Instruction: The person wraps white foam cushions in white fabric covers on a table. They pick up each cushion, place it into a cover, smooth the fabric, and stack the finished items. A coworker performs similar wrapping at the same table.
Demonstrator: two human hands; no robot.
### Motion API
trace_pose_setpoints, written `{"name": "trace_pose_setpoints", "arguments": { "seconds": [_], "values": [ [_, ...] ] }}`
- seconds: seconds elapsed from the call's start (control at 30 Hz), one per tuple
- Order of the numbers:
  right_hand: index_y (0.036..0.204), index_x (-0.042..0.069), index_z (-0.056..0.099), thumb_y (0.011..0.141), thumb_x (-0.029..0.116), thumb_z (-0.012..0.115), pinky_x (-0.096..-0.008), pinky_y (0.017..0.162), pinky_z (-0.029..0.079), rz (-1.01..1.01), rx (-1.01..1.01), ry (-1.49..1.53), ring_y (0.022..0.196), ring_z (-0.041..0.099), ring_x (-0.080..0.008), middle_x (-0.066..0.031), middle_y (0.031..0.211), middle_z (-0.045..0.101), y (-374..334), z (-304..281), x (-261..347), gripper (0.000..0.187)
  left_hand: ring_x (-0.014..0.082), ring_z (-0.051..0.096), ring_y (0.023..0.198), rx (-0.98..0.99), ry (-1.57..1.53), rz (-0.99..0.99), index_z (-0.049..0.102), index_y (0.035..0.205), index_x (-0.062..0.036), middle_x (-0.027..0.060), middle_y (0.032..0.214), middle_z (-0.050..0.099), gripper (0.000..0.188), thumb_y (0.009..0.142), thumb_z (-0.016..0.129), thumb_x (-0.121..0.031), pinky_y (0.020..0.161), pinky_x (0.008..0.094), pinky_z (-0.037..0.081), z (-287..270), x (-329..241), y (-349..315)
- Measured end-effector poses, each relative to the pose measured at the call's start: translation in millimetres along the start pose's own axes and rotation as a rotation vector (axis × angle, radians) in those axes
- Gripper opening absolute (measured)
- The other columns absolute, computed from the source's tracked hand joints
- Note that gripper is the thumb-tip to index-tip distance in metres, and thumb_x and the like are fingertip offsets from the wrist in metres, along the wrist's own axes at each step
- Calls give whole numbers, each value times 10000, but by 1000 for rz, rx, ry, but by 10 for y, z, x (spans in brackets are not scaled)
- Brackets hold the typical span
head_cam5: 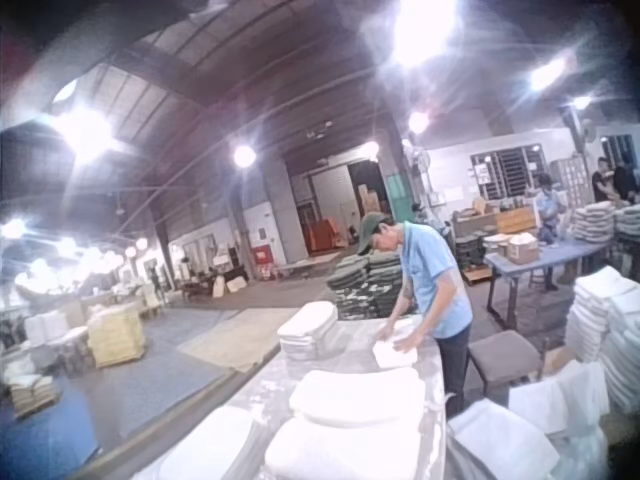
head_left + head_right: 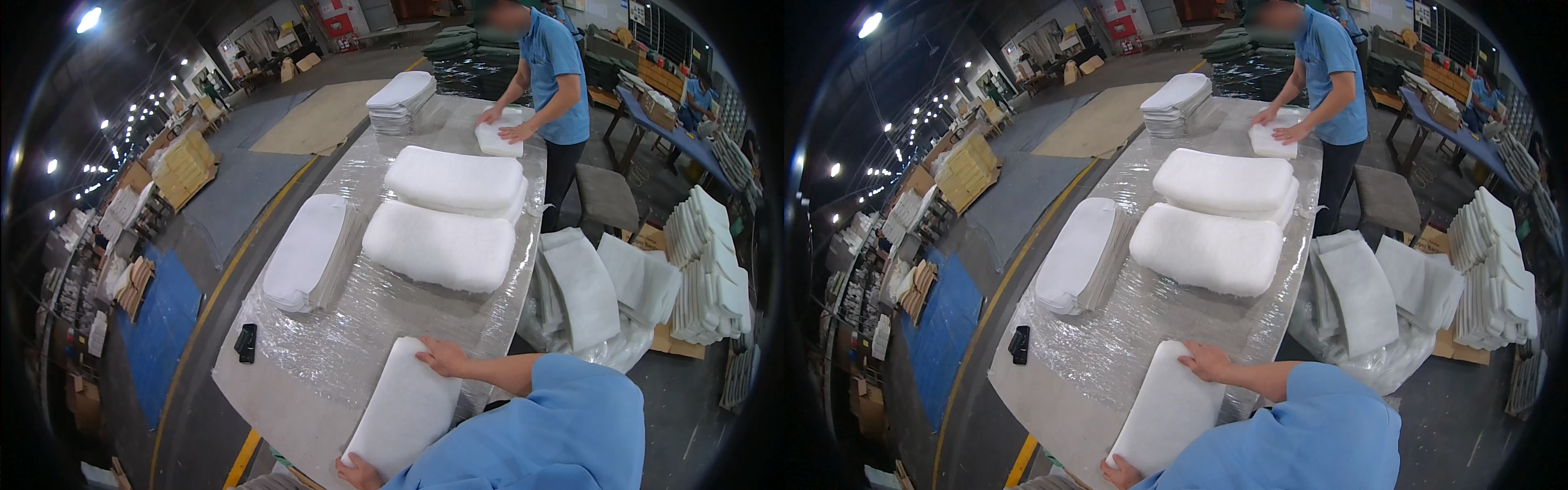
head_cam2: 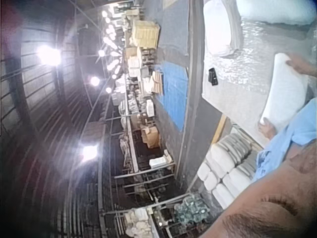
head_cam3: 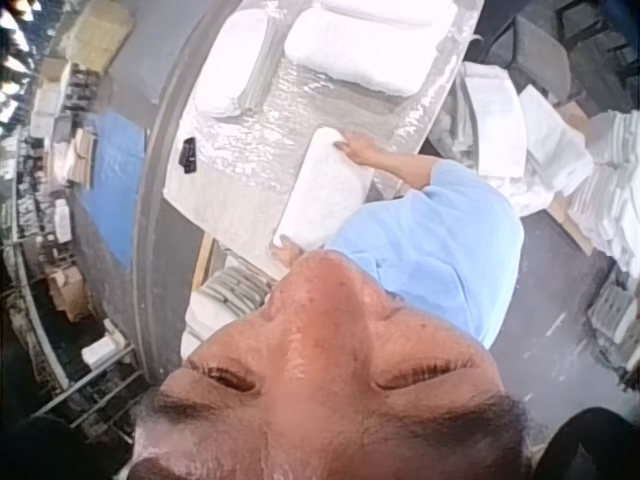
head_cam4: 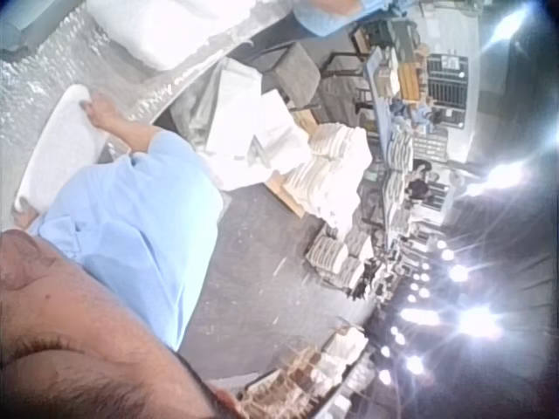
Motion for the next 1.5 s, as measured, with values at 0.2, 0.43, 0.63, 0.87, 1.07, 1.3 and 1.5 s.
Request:
{"name": "trace_pose_setpoints", "arguments": {
  "seconds": [0.2, 0.43, 0.63, 0.87, 1.07, 1.3, 1.5],
  "values": [
    [1519, 84, 491, 1065, 555, 476, -506, 1083, 472, -3, -8, -13, 1285, 605, -430, -247, 1398, 637, 13, 8, -13, 654, 485, 470, 1350, -19, 9, -13, 506, 1510, -34, 311, 1458, 524, 727, 975, 661, -500, 1174, 554, 373, 24, -9, -11],
    [1524, 84, 482, 1065, 556, 478, -508, 1077, 475, -3, -16, -22, 1280, 608, -429, -243, 1396, 638, -4, 2, -7, 658, 487, 495, 1325, -46, 21, 14, 526, 1495, -35, 318, 1421, 548, 713, 974, 679, -496, 1164, 559, 377, 49, 35, 22],
    [1510, 64, 497, 1063, 542, 496, -492, 1106, 452, 18, 2, 6, 1314, 586, -415, -233, 1416, 626, -23, -21, 43, 655, 491, 518, 1300, -49, 25, -32, 533, 1492, -43, 311, 1411, 555, 704, 971, 687, -490, 1142, 558, 404, 41, 43, 18],
    [1503, 64, 504, 1061, 549, 497, -490, 1097, 460, 2, -19, 3, 1306, 591, -417, -234, 1403, 635, -22, -4, 26, 656, 488, 538, 1270, -102, -15, 2, 556, 1473, -66, 293, 1393, 568, 688, 954, 708, -492, 1124, 562, 420, 53, 65, 10],
    [1503, 82, 509, 1058, 551, 502, -497, 1097, 459, -3, -24, 37, 1303, 594, -414, -227, 1399, 639, -19, 7, -15, 646, 483, 559, 1241, -83, -63, 43, 577, 1433, -9, 309, 1339, 603, 668, 943, 720, -440, 1116, 561, 430, 51, 85, 14],
    [1540, 115, 478, 1061, 576, 474, -511, 1089, 472, 6, -20, 14, 1298, 598, -434, -246, 1412, 625, -47, -8, 13, 665, 472, 566, 1289, -63, -108, 40, 553, 1440, 60, 339, 1370, 606, 635, 961, 694, -333, 1133, 532, 432, 22, 60, -38],
    [1528, 100, 482, 1063, 567, 473, -515, 1084, 474, -1, -16, 22, 1296, 600, -430, -248, 1406, 628, -59, -26, 11, 659, 488, 583, 1268, -59, -82, 32, 559, 1425, 82, 343, 1348, 626, 607, 972, 674, -305, 1133, 516, 443, 2, 15, -50]
  ]
}}
Point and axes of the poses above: each hand's wrist, its own y-axis towards the middle knuckle, its own z-axis out of the palm, x = y × z, the point moved 1 cm from there along y, towards the middle knuckle
